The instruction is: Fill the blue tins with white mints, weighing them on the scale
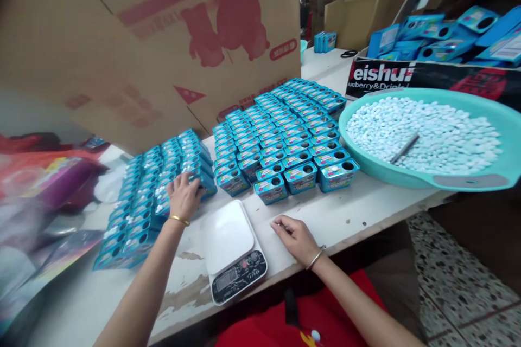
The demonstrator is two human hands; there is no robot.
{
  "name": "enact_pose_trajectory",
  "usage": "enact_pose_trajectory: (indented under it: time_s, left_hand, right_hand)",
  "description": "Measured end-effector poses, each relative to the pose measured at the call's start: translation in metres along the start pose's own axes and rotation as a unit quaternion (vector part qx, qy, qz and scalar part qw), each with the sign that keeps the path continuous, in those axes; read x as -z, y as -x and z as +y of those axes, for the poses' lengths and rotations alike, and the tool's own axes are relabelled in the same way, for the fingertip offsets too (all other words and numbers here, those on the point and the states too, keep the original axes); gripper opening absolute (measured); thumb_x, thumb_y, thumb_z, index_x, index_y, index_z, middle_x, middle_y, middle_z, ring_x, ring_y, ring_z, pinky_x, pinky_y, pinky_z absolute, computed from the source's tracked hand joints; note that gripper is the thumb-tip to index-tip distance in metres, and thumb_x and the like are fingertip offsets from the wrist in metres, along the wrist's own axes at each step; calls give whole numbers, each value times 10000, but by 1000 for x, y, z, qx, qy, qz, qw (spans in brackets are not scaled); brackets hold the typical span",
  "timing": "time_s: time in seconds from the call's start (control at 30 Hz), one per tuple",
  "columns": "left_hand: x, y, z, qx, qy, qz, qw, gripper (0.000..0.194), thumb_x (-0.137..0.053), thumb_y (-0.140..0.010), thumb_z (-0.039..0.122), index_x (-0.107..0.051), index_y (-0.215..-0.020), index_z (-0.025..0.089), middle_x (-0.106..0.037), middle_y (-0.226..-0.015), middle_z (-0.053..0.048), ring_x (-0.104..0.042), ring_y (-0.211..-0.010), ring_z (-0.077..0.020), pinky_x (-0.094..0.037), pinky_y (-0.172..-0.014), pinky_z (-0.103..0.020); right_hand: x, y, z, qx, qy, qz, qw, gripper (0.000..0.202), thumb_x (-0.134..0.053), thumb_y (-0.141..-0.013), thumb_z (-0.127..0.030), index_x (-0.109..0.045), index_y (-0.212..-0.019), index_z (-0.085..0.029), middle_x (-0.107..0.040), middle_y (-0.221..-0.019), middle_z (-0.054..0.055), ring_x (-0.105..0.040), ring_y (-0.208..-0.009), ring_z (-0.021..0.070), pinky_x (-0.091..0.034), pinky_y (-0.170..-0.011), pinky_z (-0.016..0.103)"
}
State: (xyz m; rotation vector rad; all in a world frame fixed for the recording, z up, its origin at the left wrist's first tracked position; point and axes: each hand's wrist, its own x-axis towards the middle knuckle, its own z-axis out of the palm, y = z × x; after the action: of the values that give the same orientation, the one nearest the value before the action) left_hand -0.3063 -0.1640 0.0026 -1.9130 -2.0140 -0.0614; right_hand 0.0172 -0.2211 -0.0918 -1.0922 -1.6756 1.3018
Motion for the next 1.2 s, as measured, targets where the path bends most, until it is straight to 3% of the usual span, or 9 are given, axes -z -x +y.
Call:
enact_pose_trajectory:
  time_s: [0.1, 0.27, 0.37, 0.43, 0.63, 0.73, 0.83, 1.0, 1.2]
  left_hand:
    - [14, 2, 3, -49, -11, -1, 999, 149, -504, -838, 268, -638, -868, 212, -529, -1270, -113, -403, -1220, -338, -287, -979, -546]
    - [74, 24, 11, -99, -12, -27, 995, 203, -449, -872, 298, -601, -807, 181, -588, -1005, -106, -565, -897, -250, -414, -839, -421]
    - [101, 45, 28, -136, 29, -72, 988, 213, -460, -876, 320, -572, -756, 183, -564, -933, -79, -562, -797, -200, -430, -697, -315]
    - [106, 57, 43, -153, 56, -95, 982, 192, -474, -875, 304, -559, -749, 185, -557, -920, -67, -558, -781, -179, -427, -681, -291]
    - [98, 72, 63, -173, 133, -104, 970, 129, -536, -858, 304, -560, -842, 177, -579, -950, -79, -567, -829, -197, -455, -728, -322]
    - [101, 80, 52, -140, 209, -18, 968, 263, -583, -840, 379, -545, -1011, 182, -590, -1082, -97, -562, -994, -232, -459, -862, -373]
    - [94, 100, 32, -9, 281, 79, 957, 256, -558, -858, 387, -550, -1012, 183, -621, -1007, -70, -586, -960, -199, -470, -881, -349]
    - [44, 158, 12, 192, 335, 82, 919, 251, -526, -857, 399, -584, -940, 169, -651, -905, -47, -617, -819, -158, -497, -817, -309]
    - [-7, 211, 15, 276, 365, -2, 889, 300, -513, -840, 431, -598, -966, 172, -667, -926, -67, -626, -822, -176, -498, -822, -338]
  right_hand:
    - [0, 0, 1, -4, -8, 19, 1000, 295, -487, -884, -431, -617, -834, -172, -604, -743, 28, -552, -700, 157, -437, -666, 260]
    - [2, 1, 1, -33, -7, 28, 999, 275, -515, -847, -387, -638, -976, -178, -590, -737, 14, -527, -622, 137, -425, -562, 237]
    - [6, 3, -2, -49, -11, 23, 998, 289, -490, -852, -381, -626, -1019, -188, -579, -740, 9, -517, -615, 135, -421, -549, 236]
    - [10, 3, -4, -53, -11, 15, 998, 298, -459, -871, -388, -613, -1034, -193, -577, -766, 14, -521, -653, 141, -433, -589, 245]
    - [15, 1, 0, -65, -47, -22, 997, 317, -461, -879, -413, -524, -1101, -196, -555, -838, 15, -503, -623, 114, -445, -604, 258]
    - [13, 0, 3, -60, -91, -16, 994, 305, -507, -853, -414, -450, -1060, -198, -522, -697, -32, -507, -550, 107, -440, -565, 256]
    - [10, 1, 2, -68, -122, -1, 990, 361, -575, -807, -436, -419, -1034, -203, -502, -629, -65, -495, -492, 100, -408, -484, 232]
    - [8, 4, -4, -95, -82, 19, 992, 380, -647, -751, -501, -505, -897, -181, -532, -622, -41, -439, -443, 72, -342, -410, 207]
    - [5, 5, -6, -87, -32, 28, 995, 359, -639, -763, -521, -549, -786, -174, -538, -589, -20, -427, -461, 79, -340, -422, 217]
